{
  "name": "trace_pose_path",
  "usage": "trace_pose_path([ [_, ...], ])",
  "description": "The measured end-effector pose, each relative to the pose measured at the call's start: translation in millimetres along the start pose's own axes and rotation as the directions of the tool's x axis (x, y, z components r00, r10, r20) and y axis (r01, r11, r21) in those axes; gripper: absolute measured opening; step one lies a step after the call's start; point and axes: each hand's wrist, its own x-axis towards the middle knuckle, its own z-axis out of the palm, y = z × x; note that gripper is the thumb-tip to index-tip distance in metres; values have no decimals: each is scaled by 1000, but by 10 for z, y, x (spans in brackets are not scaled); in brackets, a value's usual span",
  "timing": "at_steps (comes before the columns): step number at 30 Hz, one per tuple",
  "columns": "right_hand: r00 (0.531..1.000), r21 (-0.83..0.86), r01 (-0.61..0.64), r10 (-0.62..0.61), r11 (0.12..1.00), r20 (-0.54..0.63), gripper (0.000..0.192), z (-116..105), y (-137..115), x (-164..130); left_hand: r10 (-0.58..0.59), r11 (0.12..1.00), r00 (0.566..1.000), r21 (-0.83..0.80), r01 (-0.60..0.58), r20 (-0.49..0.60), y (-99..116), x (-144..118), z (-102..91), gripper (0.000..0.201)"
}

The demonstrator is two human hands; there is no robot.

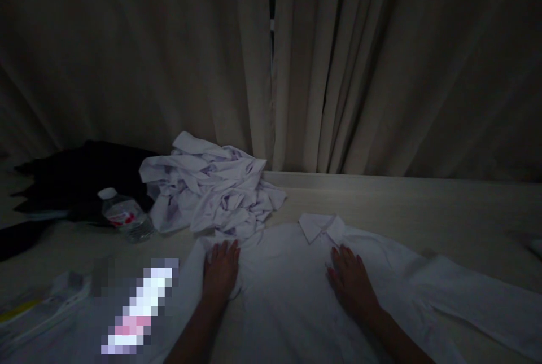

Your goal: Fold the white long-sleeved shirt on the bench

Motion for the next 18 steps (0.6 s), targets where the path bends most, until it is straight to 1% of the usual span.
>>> trace_pose_path([
  [5, 997, -98, -71, 67, 993, -44, 59, 118, 430, -125, 43, 999, 998, -11, -42, 51, -77, 0, -11, 44],
  [8, 996, -124, -80, 75, 989, -49, 59, 168, 590, -190, 65, 998, 996, -26, -63, 63, -84, -9, 18, 44],
  [12, 994, -139, -88, 79, 986, -71, 58, 152, 620, -222, 70, 997, 996, -39, -68, 53, -111, -11, 84, 44],
  [18, 994, -177, -78, 64, 981, -85, 57, 107, 620, -253, 7, 999, 998, -51, -4, 64, -126, -29, 113, 48],
])
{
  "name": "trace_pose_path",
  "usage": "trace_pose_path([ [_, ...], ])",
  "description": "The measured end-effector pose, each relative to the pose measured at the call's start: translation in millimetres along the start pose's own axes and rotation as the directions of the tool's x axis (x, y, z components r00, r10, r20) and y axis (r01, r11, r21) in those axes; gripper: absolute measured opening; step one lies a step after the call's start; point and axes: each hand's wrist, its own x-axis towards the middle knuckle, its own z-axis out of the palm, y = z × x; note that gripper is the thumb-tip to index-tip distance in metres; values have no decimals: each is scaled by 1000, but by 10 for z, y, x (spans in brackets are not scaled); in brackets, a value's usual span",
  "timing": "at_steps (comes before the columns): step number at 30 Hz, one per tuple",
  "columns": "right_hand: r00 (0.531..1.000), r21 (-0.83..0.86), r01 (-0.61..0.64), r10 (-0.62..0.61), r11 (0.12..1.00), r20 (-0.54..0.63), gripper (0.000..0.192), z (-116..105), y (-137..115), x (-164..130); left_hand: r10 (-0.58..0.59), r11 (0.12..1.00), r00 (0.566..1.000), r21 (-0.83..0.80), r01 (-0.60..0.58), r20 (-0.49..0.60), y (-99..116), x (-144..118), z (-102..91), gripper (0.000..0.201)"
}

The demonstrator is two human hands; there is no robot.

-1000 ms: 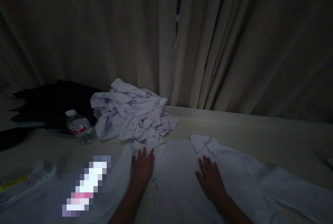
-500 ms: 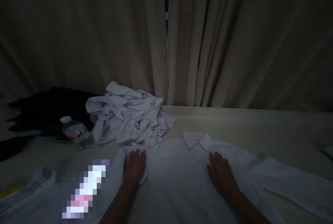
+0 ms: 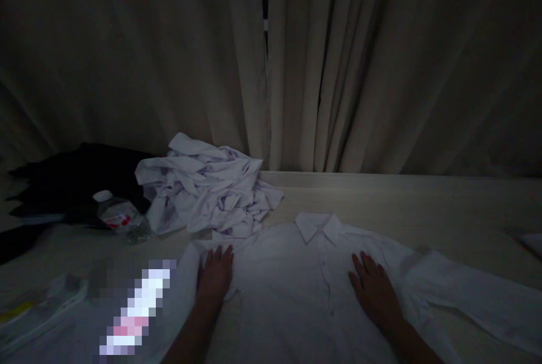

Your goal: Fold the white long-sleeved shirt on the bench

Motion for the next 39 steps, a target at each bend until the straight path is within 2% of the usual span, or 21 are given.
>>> trace_pose_path([
  [4, 1000, -41, -26, 26, 999, 2, 57, 12, 159, -73, -19, 1000, 1000, -4, 19, 21, 136, -55, 2, 49],
  [8, 997, -89, -78, 77, 993, -12, 59, 19, 511, -219, 6, 1000, 999, 12, -6, 51, 353, -133, 52, 49],
  [13, 996, -92, -87, 87, 992, 0, 58, -17, 851, -360, 58, 995, 998, 83, -57, -7, 455, -139, 121, 58],
  [19, 996, -88, -89, 89, 992, -1, 58, -39, 857, -345, -19, 997, 1000, 75, 18, 19, 378, -89, 79, 67],
  [21, 996, -79, -92, 92, 993, -2, 58, -45, 850, -334, -13, 994, 1000, 111, 11, 20, 334, -128, 51, 65],
  [23, 996, -70, -88, 88, 994, -3, 58, -55, 853, -329, 87, 979, 996, 179, -92, 37, 278, -187, 30, 54],
  [25, 997, -64, -76, 75, 995, -10, 58, -62, 860, -326, 221, 943, 972, 238, -232, 73, 227, -246, 19, 44],
  [27, 998, -58, -59, 58, 997, -23, 58, -62, 866, -326, 289, 920, 953, 251, -302, 88, 197, -288, 17, 44],
  [31, 998, -49, -48, 46, 998, -44, 58, -45, 871, -323, 78, 982, 996, 170, -83, 34, 144, -332, 24, 46],
  [32, 998, -49, -47, 44, 998, -49, 58, -44, 872, -321, 72, 985, 997, 156, -77, 37, 111, -346, 27, 47],
  [35, 998, -57, -17, 14, 998, -58, 58, -55, 878, -316, 170, 978, 985, 120, -171, 23, -31, -409, 49, 43],
  [39, 999, -77, 11, -14, 997, -48, 58, -75, 905, -299, 59, 997, 993, 65, -52, -104, -133, -528, 73, 59],
])
